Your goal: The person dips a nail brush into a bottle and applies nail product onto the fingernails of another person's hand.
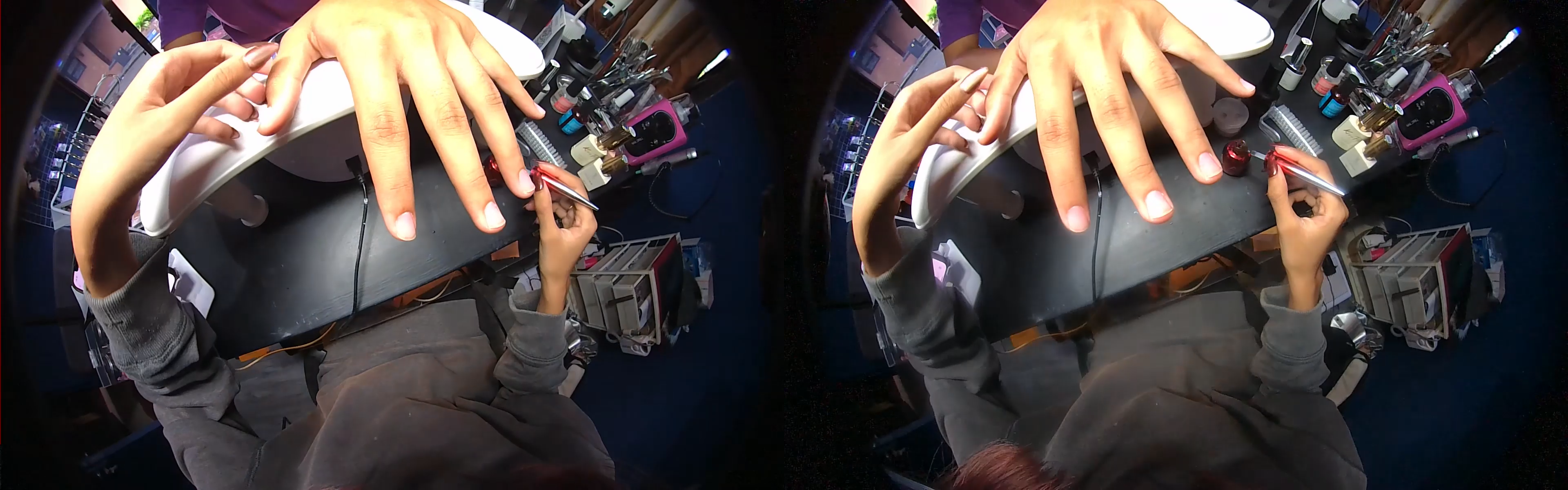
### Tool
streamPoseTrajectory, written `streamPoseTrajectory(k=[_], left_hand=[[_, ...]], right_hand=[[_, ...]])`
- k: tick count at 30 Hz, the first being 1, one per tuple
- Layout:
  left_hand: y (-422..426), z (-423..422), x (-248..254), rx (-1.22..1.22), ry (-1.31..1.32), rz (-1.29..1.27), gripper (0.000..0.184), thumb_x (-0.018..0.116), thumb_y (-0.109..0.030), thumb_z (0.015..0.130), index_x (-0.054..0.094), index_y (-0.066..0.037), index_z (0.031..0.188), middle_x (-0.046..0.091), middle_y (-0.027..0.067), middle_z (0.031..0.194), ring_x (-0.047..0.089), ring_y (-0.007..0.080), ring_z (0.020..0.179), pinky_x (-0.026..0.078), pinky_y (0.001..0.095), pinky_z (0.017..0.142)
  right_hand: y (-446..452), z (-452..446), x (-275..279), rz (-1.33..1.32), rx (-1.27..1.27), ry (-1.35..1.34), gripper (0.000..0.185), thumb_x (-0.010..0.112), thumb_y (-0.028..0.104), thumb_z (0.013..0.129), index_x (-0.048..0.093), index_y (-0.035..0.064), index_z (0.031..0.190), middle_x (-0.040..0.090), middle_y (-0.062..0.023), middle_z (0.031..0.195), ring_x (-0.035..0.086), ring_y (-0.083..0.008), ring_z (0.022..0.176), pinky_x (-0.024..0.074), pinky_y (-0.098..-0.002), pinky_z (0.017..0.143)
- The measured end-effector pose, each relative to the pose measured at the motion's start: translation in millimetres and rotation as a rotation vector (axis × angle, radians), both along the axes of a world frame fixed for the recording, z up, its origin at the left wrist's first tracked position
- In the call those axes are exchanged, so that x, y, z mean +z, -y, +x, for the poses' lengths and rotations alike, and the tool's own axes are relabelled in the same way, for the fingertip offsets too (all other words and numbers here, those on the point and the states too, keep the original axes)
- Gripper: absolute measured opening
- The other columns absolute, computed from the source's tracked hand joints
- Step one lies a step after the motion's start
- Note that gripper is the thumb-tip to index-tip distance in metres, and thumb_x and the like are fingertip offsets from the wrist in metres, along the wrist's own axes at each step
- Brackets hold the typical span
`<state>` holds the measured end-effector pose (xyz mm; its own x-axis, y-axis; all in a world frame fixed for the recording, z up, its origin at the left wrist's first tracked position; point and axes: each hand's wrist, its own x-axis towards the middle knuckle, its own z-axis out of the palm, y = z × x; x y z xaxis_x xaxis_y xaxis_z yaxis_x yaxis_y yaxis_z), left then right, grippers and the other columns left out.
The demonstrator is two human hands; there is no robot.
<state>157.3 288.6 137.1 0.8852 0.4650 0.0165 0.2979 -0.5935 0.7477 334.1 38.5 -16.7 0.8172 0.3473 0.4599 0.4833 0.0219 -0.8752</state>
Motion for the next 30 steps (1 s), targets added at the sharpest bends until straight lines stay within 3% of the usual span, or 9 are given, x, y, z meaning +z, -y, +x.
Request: streamPoseTrajectory(k=[3,8,14,19,23,26,28,30], left_hand=[[1,2,-4,-0.01,0.001,0.109,0.032,0.054,-0.031,0.076,0.054,-0.005,0.095,0.056,0.0068,0.085,0.056,0.0113,0.069,0.046,0.0188,0.059],[7,15,10,-0.044,-0.177,0.248,0.037,0.061,-0.035,0.07,0.053,-0.003,0.089,0.053,0.0036,0.075,0.053,0.0089,0.07,0.045,0.0196,0.059],[6,23,18,-0.054,-0.319,0.423,0.042,0.061,-0.038,0.069,0.053,-0.002,0.086,0.054,0.007,0.073,0.054,0.0105,0.068,0.044,0.0226,0.059],[4,28,24,-0.042,-0.384,0.16,0.041,0.058,-0.037,0.073,0.053,0.002,0.084,0.055,0.0041,0.063,0.055,0.0085,0.057,0.044,0.0164,0.054],[16,24,16,-0.035,-0.23,0.168,0.04,0.059,-0.038,0.071,0.055,0.002,0.077,0.056,0.0037,0.059,0.053,0.0074,0.05,0.042,0.0146,0.049],[24,28,14,-0.055,-0.319,0.334,0.034,0.058,-0.032,0.074,0.055,0.002,0.07,0.052,0.0031,0.052,0.052,0.0068,0.048,0.039,0.0153,0.046],[27,29,13,-0.064,-0.211,0.286,0.032,0.057,-0.03,0.075,0.055,0.001,0.067,0.052,0.0038,0.052,0.051,0.0078,0.047,0.039,0.0165,0.045],[49,23,16,-0.036,-0.008,0.549,0.034,0.054,-0.032,0.076,0.055,0.001,0.068,0.052,0.004,0.053,0.052,0.0081,0.048,0.04,0.0167,0.046]], right_hand=[[2,-2,2,0.021,-0.001,-0.05,0.017,0.055,-0.003,0.072,0.055,-0.0018,0.089,0.056,-0.0044,0.078,0.052,-0.0058,0.06,0.0384,-0.0145,0.047],[13,-4,5,0.104,0.012,-0.084,0.017,0.053,0.0,0.074,0.052,-0.0019,0.091,0.056,-0.0066,0.079,0.053,-0.0064,0.06,0.038,-0.0142,0.047],[22,-7,20,0.336,0.038,-0.202,0.021,0.049,0.008,0.077,0.048,-0.0024,0.094,0.052,-0.0078,0.071,0.048,-0.0082,0.053,0.0346,-0.0154,0.043],[27,-12,34,0.43,0.019,-0.38,0.022,0.048,0.019,0.078,0.046,0.0031,0.094,0.042,-0.0033,0.06,0.041,-0.0085,0.049,0.0306,-0.0173,0.041],[32,-14,37,0.43,-0.001,-0.351,0.021,0.046,0.021,0.079,0.046,0.0035,0.091,0.04,-0.0019,0.059,0.039,-0.0073,0.047,0.0276,-0.0159,0.04],[34,-17,40,0.428,-0.003,-0.332,0.021,0.045,0.02,0.079,0.045,0.0023,0.091,0.039,-0.0019,0.058,0.038,-0.0075,0.046,0.0273,-0.0164,0.038],[35,-20,43,0.43,0.014,-0.331,0.021,0.044,0.02,0.079,0.045,0.0019,0.091,0.04,-0.0022,0.059,0.038,-0.0077,0.047,0.0277,-0.0168,0.039],[38,-22,47,0.439,0.024,-0.326,0.022,0.043,0.019,0.079,0.044,0.0015,0.092,0.04,-0.0026,0.059,0.038,-0.008,0.047,0.0282,-0.0172,0.039]])
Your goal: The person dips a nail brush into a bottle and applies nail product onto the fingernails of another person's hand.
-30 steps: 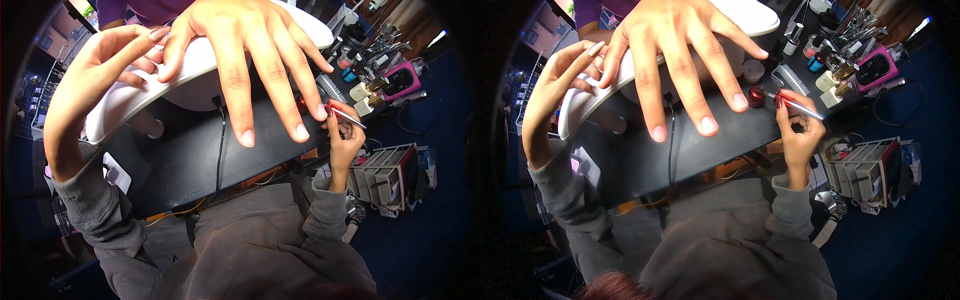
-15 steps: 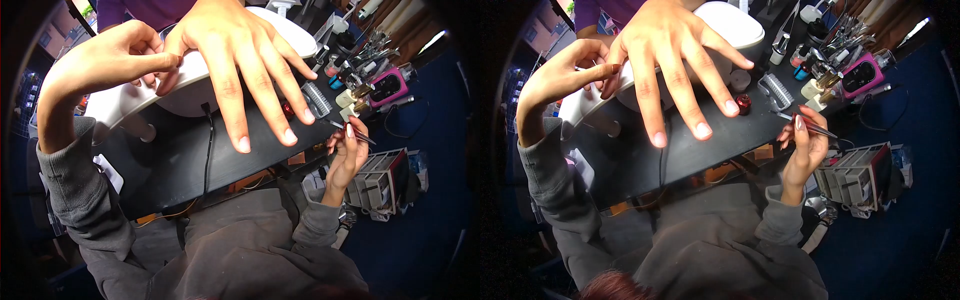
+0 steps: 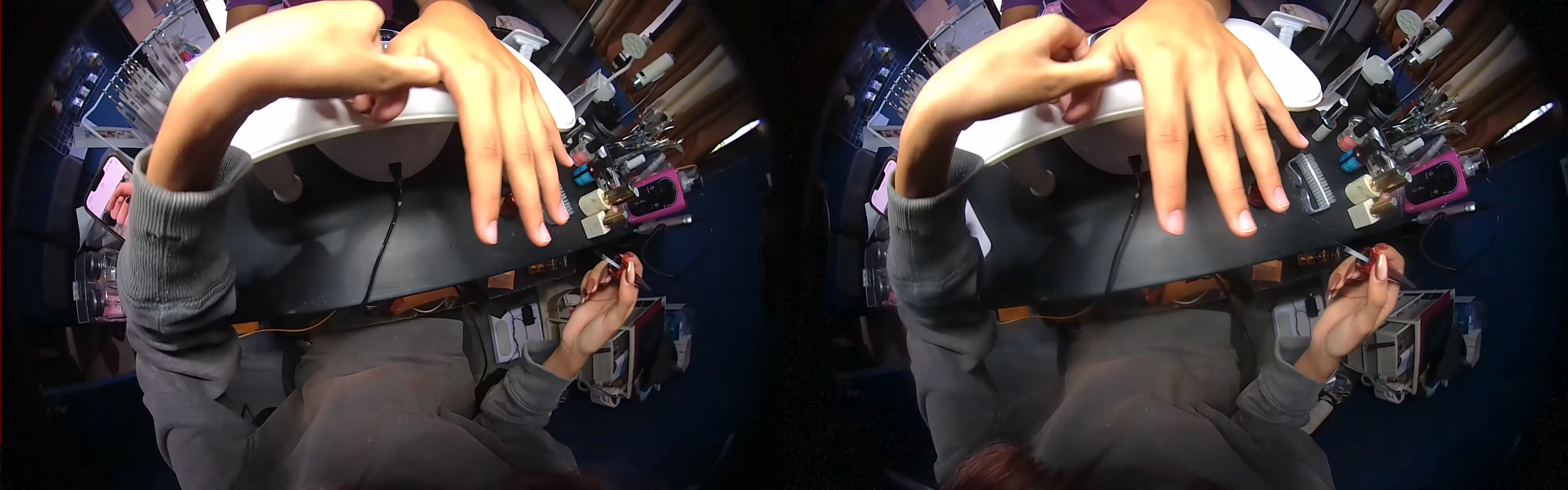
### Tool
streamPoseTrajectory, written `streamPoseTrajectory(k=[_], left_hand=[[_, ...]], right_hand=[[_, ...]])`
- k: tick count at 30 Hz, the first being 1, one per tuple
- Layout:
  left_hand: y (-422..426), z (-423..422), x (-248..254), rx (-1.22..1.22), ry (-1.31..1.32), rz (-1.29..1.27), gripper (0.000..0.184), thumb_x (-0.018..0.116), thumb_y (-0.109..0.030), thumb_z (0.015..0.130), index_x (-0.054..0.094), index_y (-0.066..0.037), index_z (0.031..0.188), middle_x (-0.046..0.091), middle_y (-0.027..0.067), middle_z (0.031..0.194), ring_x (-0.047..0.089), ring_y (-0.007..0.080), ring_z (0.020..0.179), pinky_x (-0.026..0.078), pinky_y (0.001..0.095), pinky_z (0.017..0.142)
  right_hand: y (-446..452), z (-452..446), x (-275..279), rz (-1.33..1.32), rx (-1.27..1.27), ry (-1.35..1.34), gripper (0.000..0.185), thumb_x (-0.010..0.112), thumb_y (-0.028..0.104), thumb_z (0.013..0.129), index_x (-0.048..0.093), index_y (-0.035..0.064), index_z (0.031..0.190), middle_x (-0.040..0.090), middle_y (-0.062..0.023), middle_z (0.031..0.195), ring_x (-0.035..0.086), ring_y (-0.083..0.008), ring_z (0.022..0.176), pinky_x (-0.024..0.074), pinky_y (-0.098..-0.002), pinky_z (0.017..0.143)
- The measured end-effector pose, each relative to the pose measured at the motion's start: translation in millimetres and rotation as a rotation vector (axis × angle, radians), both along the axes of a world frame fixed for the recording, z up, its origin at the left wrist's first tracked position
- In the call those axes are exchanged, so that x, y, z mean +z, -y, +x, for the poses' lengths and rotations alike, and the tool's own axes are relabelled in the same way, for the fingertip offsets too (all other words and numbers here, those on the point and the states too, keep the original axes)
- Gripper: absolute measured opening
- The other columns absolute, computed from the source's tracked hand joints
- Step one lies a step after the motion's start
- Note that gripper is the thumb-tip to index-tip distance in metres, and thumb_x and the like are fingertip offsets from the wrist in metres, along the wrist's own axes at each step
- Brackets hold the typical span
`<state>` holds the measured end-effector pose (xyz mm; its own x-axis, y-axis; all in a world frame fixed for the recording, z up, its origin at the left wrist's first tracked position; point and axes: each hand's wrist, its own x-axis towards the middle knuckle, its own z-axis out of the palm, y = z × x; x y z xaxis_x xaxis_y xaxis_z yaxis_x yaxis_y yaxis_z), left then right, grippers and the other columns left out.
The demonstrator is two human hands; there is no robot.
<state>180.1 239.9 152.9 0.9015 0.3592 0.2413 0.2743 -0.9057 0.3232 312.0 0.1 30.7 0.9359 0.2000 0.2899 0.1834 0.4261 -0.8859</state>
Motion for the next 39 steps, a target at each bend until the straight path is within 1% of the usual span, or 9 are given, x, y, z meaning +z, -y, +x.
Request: streamPoseTrajectory(k=[7,9,11,14,17,22,25,27,39], left_hand=[[-54,-3,-15,-0.29,-0.082,-0.741,0.038,0.055,-0.037,0.075,0.056,0.0,0.081,0.056,0.0067,0.068,0.053,0.0063,0.055,0.044,0.014,0.054],[-58,-4,-14,-0.325,-0.219,-0.676,0.036,0.052,-0.034,0.077,0.054,0.001,0.087,0.056,0.0105,0.08,0.058,0.011,0.067,0.048,0.0161,0.06],[-55,-11,-24,-0.222,0.037,-1.198,0.033,0.046,-0.027,0.081,0.047,0.0,0.102,0.053,0.0134,0.091,0.056,0.0195,0.087,0.048,0.0248,0.074],[-61,-13,-29,-0.46,0.039,-1.13,0.035,0.051,-0.026,0.079,0.045,-0.002,0.103,0.053,0.0125,0.089,0.056,0.0176,0.084,0.046,0.0241,0.076],[-42,-15,-35,-0.337,0.215,-1.19,0.043,0.063,-0.03,0.069,0.047,-0.003,0.099,0.052,0.0057,0.081,0.055,0.0107,0.073,0.046,0.0201,0.068],[-41,-16,-38,-0.179,0.232,-1.052,0.046,0.062,-0.037,0.069,0.048,-0.005,0.1,0.052,0.0056,0.081,0.055,0.0095,0.074,0.044,0.0172,0.063],[-41,-17,-39,-0.453,0.199,-1.106,0.048,0.06,-0.039,0.07,0.048,-0.006,0.101,0.053,0.0059,0.084,0.054,0.0086,0.074,0.043,0.0161,0.062],[-34,-19,-41,-0.189,0.393,-1.024,0.042,0.07,-0.027,0.062,0.049,0.004,0.08,0.055,0.0069,0.077,0.054,0.0108,0.066,0.045,0.0209,0.058],[-32,-13,-44,-0.304,0.425,-0.903,0.044,0.069,-0.024,0.064,0.046,0.004,0.089,0.056,0.0096,0.078,0.056,0.0121,0.067,0.046,0.0209,0.059]], right_hand=[[-3,-15,42,0.099,0.086,0.142,0.027,0.042,0.017,0.076,0.04,-0.0004,0.096,0.041,-0.0055,0.069,0.037,-0.0092,0.053,0.0294,-0.0206,0.047],[-5,-18,51,0.167,0.25,0.192,0.029,0.045,0.017,0.074,0.039,-0.0005,0.096,0.039,-0.0048,0.067,0.036,-0.0092,0.052,0.0283,-0.0214,0.048],[-13,-21,62,0.164,0.316,0.212,0.029,0.046,0.017,0.074,0.038,-0.0007,0.096,0.037,-0.0046,0.067,0.036,-0.0093,0.052,0.0277,-0.0214,0.048],[-32,-30,80,0.086,0.383,0.252,0.034,0.049,0.019,0.073,0.037,-0.0025,0.096,0.038,-0.0047,0.066,0.038,-0.0097,0.051,0.0335,-0.0215,0.05],[-50,-38,95,-0.122,0.555,0.319,0.023,0.043,0.025,0.08,0.038,0.0047,0.089,0.029,-0.001,0.063,0.03,-0.0089,0.052,0.0248,-0.0234,0.053],[-85,-43,114,-0.465,0.562,0.464,0.027,0.043,0.022,0.08,0.044,-0.0014,0.093,0.045,-0.0061,0.08,0.043,-0.0113,0.062,0.0352,-0.0218,0.057],[-101,-46,116,-0.419,0.622,0.315,0.025,0.039,0.019,0.082,0.045,-0.0027,0.093,0.048,-0.0055,0.074,0.041,-0.0084,0.056,0.0349,-0.0204,0.051],[-104,-44,115,-0.436,0.627,0.309,0.024,0.039,0.019,0.082,0.045,-0.0023,0.092,0.049,-0.0059,0.073,0.041,-0.0083,0.054,0.0349,-0.0191,0.049],[-107,-59,77,-0.325,0.268,0.397,0.019,0.045,0.014,0.08,0.048,-0.002,0.089,0.05,-0.0024,0.064,0.044,-0.0039,0.05,0.0342,-0.0125,0.045]])
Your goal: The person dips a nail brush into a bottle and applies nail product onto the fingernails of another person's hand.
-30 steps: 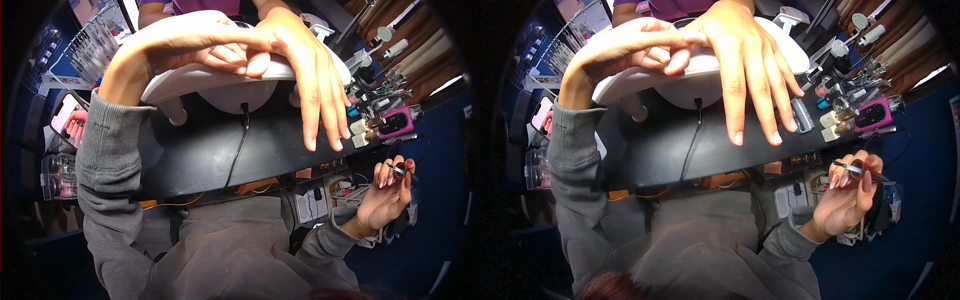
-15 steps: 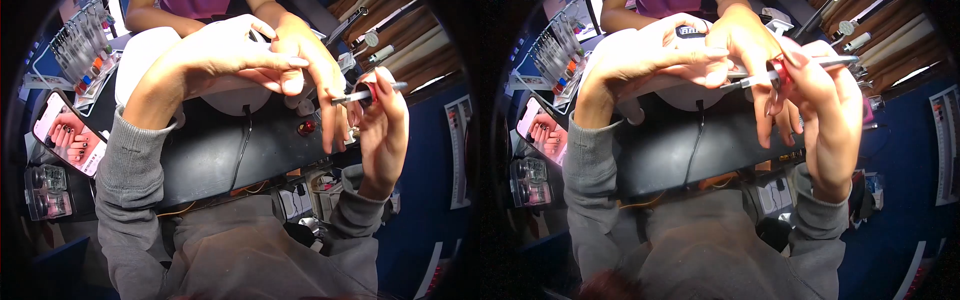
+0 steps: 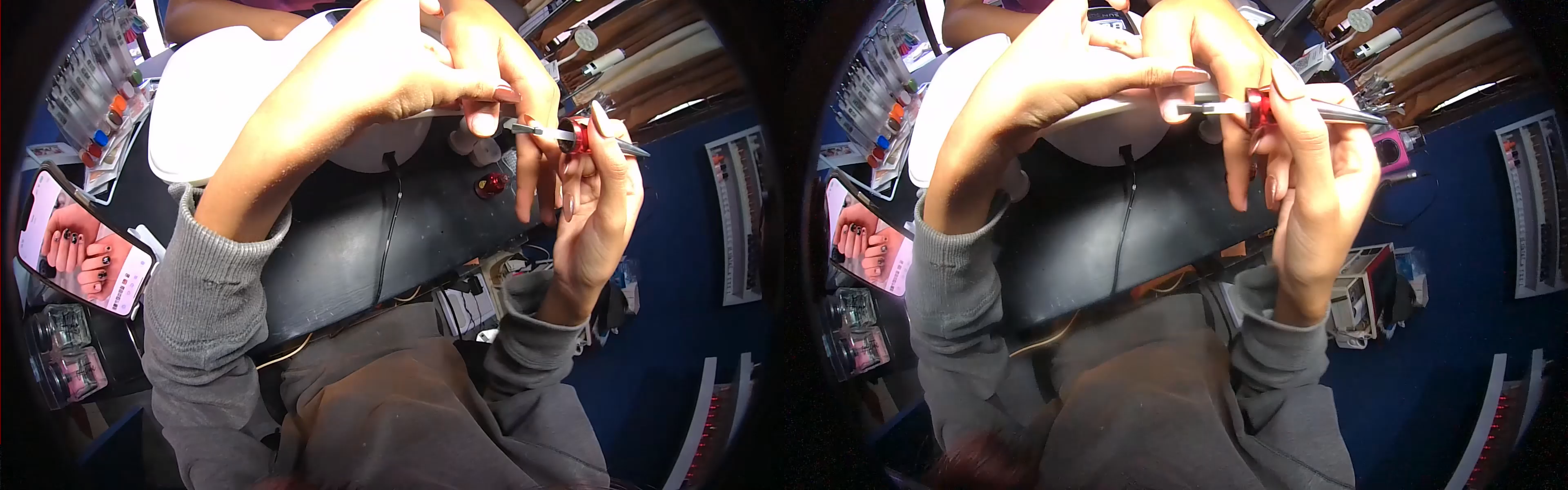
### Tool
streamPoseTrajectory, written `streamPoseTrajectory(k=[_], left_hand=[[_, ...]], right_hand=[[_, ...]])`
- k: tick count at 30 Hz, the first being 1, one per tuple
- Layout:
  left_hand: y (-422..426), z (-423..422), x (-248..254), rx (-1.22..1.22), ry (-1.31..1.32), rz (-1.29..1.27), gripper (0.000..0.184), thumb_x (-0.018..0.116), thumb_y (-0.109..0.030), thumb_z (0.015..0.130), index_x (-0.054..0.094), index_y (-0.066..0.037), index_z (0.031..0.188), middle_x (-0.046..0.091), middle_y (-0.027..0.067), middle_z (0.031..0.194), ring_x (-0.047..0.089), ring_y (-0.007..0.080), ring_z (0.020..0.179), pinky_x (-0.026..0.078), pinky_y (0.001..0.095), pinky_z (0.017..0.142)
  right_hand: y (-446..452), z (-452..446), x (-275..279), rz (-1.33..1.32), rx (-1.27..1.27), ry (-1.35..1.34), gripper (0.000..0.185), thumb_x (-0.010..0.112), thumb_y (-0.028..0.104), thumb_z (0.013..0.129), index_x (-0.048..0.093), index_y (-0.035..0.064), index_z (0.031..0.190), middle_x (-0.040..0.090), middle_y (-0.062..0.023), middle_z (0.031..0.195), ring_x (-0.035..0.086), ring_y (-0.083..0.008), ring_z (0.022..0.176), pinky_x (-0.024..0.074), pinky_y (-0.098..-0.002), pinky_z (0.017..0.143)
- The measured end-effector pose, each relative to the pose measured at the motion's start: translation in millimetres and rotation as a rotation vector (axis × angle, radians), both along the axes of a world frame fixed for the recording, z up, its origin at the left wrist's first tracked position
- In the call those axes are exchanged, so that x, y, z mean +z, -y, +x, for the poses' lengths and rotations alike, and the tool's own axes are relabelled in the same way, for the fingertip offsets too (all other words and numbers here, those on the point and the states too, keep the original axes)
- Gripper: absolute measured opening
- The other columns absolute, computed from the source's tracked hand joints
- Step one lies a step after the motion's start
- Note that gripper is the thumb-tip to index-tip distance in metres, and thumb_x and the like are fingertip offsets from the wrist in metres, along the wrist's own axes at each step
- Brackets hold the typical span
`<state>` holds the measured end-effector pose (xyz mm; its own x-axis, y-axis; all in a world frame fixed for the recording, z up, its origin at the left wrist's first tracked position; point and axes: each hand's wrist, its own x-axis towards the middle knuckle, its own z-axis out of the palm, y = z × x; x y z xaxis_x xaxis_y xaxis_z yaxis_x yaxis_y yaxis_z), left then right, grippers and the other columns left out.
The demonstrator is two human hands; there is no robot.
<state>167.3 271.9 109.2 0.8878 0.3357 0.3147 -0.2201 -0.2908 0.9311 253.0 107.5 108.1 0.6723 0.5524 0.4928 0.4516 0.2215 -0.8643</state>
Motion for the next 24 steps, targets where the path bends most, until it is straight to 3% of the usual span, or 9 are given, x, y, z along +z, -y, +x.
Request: streamPoseTrajectory(k=[4,11,14,18,20,22,24], left_hand=[[0,1,0,-0.009,0.005,0.022,0.045,0.068,-0.023,0.064,0.044,0.004,0.092,0.057,0.0104,0.078,0.056,0.0125,0.067,0.046,0.0208,0.059],[0,3,2,-0.029,-0.003,0.06,0.047,0.067,-0.021,0.066,0.042,0.004,0.098,0.058,0.012,0.079,0.057,0.0132,0.068,0.046,0.0208,0.059],[-1,3,4,-0.035,-0.022,0.084,0.048,0.067,-0.02,0.066,0.041,0.003,0.1,0.058,0.0126,0.079,0.058,0.0136,0.068,0.047,0.0208,0.059],[-1,3,8,-0.053,-0.076,0.13,0.05,0.066,-0.019,0.067,0.04,0.003,0.103,0.059,0.0135,0.08,0.058,0.014,0.068,0.047,0.0208,0.059],[1,4,7,-0.065,-0.122,0.167,0.05,0.066,-0.018,0.067,0.04,0.003,0.103,0.059,0.0137,0.08,0.058,0.0141,0.068,0.047,0.0207,0.059],[5,8,-4,-0.018,0.115,-0.026,0.056,0.068,-0.015,0.064,0.036,0.007,0.104,0.059,0.0131,0.068,0.059,0.0153,0.062,0.048,0.0218,0.056],[4,7,-7,-0.018,0.098,0.006,0.055,0.068,-0.015,0.064,0.036,0.007,0.104,0.059,0.0132,0.069,0.059,0.0154,0.063,0.048,0.022,0.056]], right_hand=[[-10,-7,-10,0.041,-0.057,0.072,0.014,0.049,0.013,0.078,0.051,0.0002,0.084,0.048,-0.0012,0.059,0.038,-0.0002,0.042,0.0257,-0.0108,0.037],[-13,3,-19,0.054,-0.099,0.02,0.012,0.05,0.013,0.078,0.05,0.0014,0.08,0.048,-0.0011,0.057,0.041,-0.0005,0.041,0.0275,-0.0105,0.034],[-18,-2,-17,0.096,-0.09,-0.038,0.008,0.056,0.007,0.075,0.052,0.0015,0.072,0.05,-0.0018,0.056,0.038,0.0001,0.043,0.0231,-0.0126,0.038],[-19,1,-19,0.127,-0.062,-0.027,0.008,0.056,0.007,0.075,0.051,0.0018,0.071,0.05,-0.0019,0.056,0.042,-0.0015,0.047,0.0272,-0.0132,0.041],[-19,2,-20,0.056,-0.127,0.08,0.011,0.049,0.013,0.078,0.048,0.0024,0.075,0.046,-0.0007,0.052,0.03,0.0008,0.032,0.0215,-0.0124,0.028],[-20,0,-19,0.056,-0.125,0.093,0.011,0.049,0.013,0.078,0.048,0.0024,0.074,0.045,-0.0005,0.051,0.03,0.001,0.032,0.0214,-0.0124,0.028],[-20,0,-19,0.053,-0.12,0.104,0.012,0.049,0.013,0.078,0.047,0.0024,0.073,0.045,-0.0004,0.05,0.03,0.0012,0.032,0.0213,-0.0124,0.028]])
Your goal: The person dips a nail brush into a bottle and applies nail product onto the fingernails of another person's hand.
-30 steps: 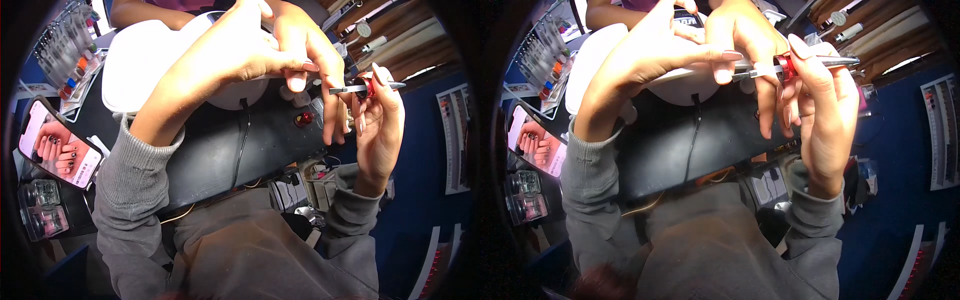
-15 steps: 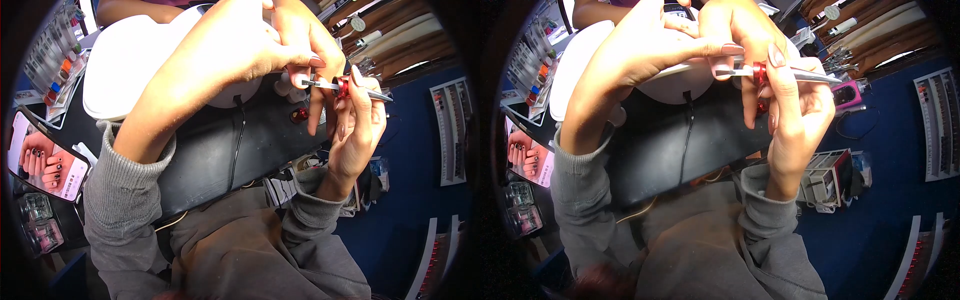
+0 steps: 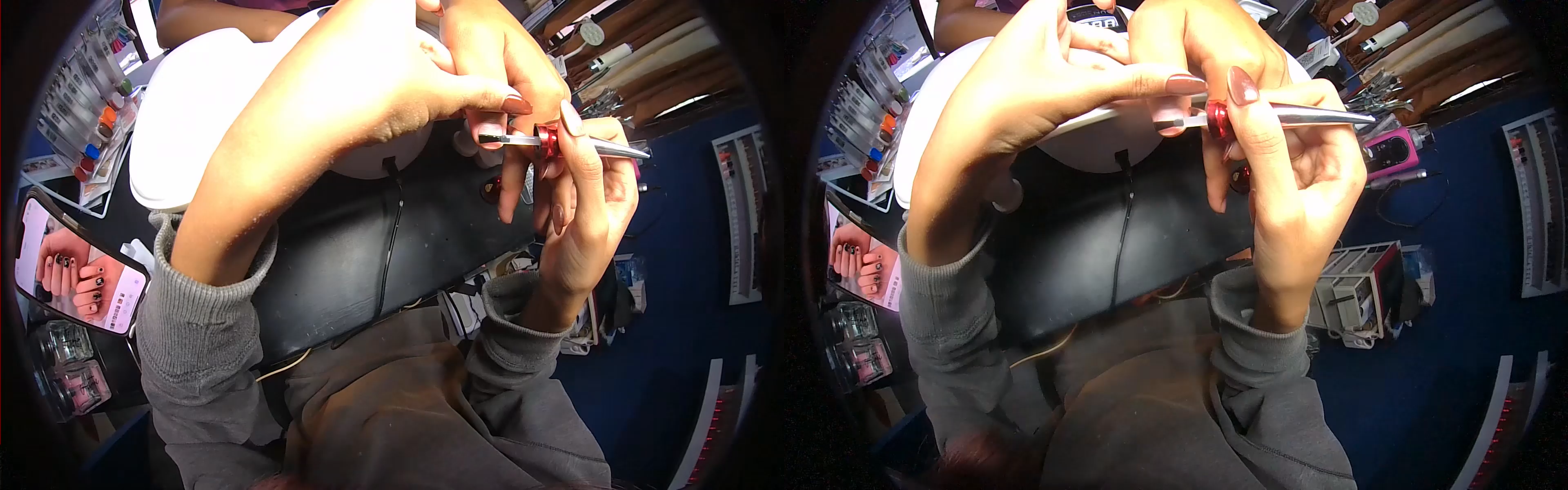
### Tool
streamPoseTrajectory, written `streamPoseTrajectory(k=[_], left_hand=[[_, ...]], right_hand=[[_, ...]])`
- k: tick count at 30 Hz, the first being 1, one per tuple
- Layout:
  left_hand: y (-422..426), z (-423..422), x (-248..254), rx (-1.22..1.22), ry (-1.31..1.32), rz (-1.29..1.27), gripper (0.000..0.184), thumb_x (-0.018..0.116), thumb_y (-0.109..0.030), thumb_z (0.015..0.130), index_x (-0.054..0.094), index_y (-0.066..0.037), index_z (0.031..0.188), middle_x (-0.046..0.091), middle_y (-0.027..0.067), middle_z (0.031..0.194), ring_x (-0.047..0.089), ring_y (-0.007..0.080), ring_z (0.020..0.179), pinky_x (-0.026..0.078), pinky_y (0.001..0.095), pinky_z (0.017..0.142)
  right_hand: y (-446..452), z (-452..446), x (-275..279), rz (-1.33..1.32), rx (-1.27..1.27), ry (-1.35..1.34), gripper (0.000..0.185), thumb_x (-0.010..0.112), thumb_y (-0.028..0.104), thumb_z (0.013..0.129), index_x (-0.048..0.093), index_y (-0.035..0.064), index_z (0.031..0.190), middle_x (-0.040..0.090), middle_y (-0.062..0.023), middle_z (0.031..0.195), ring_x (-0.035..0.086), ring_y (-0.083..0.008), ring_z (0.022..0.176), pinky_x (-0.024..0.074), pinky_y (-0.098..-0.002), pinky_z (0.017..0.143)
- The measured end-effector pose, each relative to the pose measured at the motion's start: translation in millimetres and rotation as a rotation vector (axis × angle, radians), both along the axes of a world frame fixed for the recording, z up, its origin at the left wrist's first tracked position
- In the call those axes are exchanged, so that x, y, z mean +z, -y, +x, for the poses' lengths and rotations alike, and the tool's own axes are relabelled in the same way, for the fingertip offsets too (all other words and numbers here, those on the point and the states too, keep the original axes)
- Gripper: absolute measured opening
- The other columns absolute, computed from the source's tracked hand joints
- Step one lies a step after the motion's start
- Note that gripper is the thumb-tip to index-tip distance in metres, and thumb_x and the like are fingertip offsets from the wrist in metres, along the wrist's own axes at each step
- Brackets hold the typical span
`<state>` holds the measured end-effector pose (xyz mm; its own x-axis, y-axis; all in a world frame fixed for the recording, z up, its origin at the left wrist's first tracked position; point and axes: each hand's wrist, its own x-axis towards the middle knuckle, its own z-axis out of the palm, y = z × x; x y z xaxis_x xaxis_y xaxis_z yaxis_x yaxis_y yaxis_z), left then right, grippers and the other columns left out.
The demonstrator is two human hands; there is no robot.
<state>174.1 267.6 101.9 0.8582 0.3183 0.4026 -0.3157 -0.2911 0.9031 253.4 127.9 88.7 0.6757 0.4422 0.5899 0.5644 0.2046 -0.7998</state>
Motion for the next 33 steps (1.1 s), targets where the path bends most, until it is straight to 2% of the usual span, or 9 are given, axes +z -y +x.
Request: streamPoseTrajectory(k=[21,23,24,26,27,29,30,31,33], left_hand=[[-3,1,-5,0.009,0.015,0.049,0.05,0.065,-0.017,0.066,0.038,0.006,0.101,0.058,0.0145,0.071,0.058,0.0168,0.064,0.047,0.0233,0.057],[-3,1,-5,0.008,0.018,0.051,0.05,0.065,-0.017,0.066,0.038,0.006,0.101,0.058,0.0146,0.072,0.058,0.0169,0.065,0.047,0.0234,0.058],[-4,1,-6,0.008,0.018,0.05,0.05,0.065,-0.017,0.067,0.038,0.006,0.101,0.058,0.0147,0.072,0.058,0.0169,0.065,0.047,0.0235,0.058],[-4,0,-6,0.007,0.024,0.052,0.049,0.065,-0.017,0.067,0.039,0.006,0.101,0.058,0.0148,0.072,0.058,0.0171,0.065,0.047,0.0236,0.058],[-5,1,-6,0.01,0.024,0.052,0.049,0.065,-0.017,0.067,0.039,0.006,0.101,0.058,0.0149,0.072,0.058,0.0171,0.065,0.047,0.0236,0.058],[-5,0,-6,0.01,0.031,0.054,0.048,0.065,-0.018,0.067,0.039,0.006,0.101,0.057,0.015,0.072,0.058,0.0173,0.065,0.047,0.0238,0.058],[-5,1,-7,0.011,0.032,0.053,0.048,0.064,-0.018,0.067,0.039,0.006,0.1,0.057,0.0151,0.073,0.058,0.0173,0.065,0.047,0.0238,0.058],[-5,0,-7,0.011,0.034,0.052,0.048,0.064,-0.018,0.067,0.039,0.006,0.1,0.057,0.0151,0.073,0.058,0.0174,0.065,0.047,0.0239,0.058],[-6,-1,-6,0.013,0.036,0.054,0.048,0.064,-0.018,0.067,0.039,0.006,0.1,0.057,0.0153,0.073,0.058,0.0175,0.065,0.047,0.024,0.058]], right_hand=[[0,3,2,0.021,-0.064,0.001,0.01,0.048,0.01,0.079,0.048,0.0004,0.074,0.042,0.0012,0.045,0.025,0.0019,0.03,0.0182,-0.0116,0.028],[4,4,3,-0.01,-0.018,0.032,0.01,0.047,0.01,0.078,0.048,0.0002,0.074,0.044,-0.0007,0.05,0.035,-0.0004,0.034,0.0249,-0.0114,0.031],[4,3,4,-0.01,-0.017,0.032,0.01,0.047,0.01,0.078,0.048,0.0002,0.074,0.044,-0.0007,0.05,0.035,-0.0004,0.034,0.0249,-0.0114,0.031],[5,3,4,-0.008,-0.052,-0.001,0.011,0.046,0.01,0.078,0.048,-0.001,0.076,0.047,-0.0036,0.059,0.046,-0.0055,0.044,0.0338,-0.0133,0.039],[7,3,5,-0.008,-0.051,0.0,0.011,0.046,0.01,0.078,0.048,-0.001,0.076,0.047,-0.0036,0.059,0.046,-0.0055,0.044,0.0338,-0.0133,0.039],[12,3,6,0.015,-0.009,-0.037,0.013,0.045,0.011,0.077,0.048,-0.0021,0.079,0.047,-0.0047,0.067,0.054,-0.0111,0.057,0.0432,-0.0187,0.05],[9,1,4,0.063,-0.052,-0.052,0.017,0.044,0.013,0.078,0.048,-0.0022,0.082,0.046,-0.0039,0.069,0.049,-0.0082,0.054,0.0476,-0.0253,0.057],[12,2,5,0.063,-0.052,-0.052,0.017,0.044,0.013,0.078,0.048,-0.0022,0.082,0.046,-0.0039,0.069,0.049,-0.0082,0.054,0.0476,-0.0253,0.057],[26,7,11,0.125,0.058,-0.119,0.019,0.042,0.015,0.079,0.047,-0.0022,0.086,0.045,-0.0034,0.068,0.04,-0.0065,0.049,0.0489,-0.0311,0.062]])
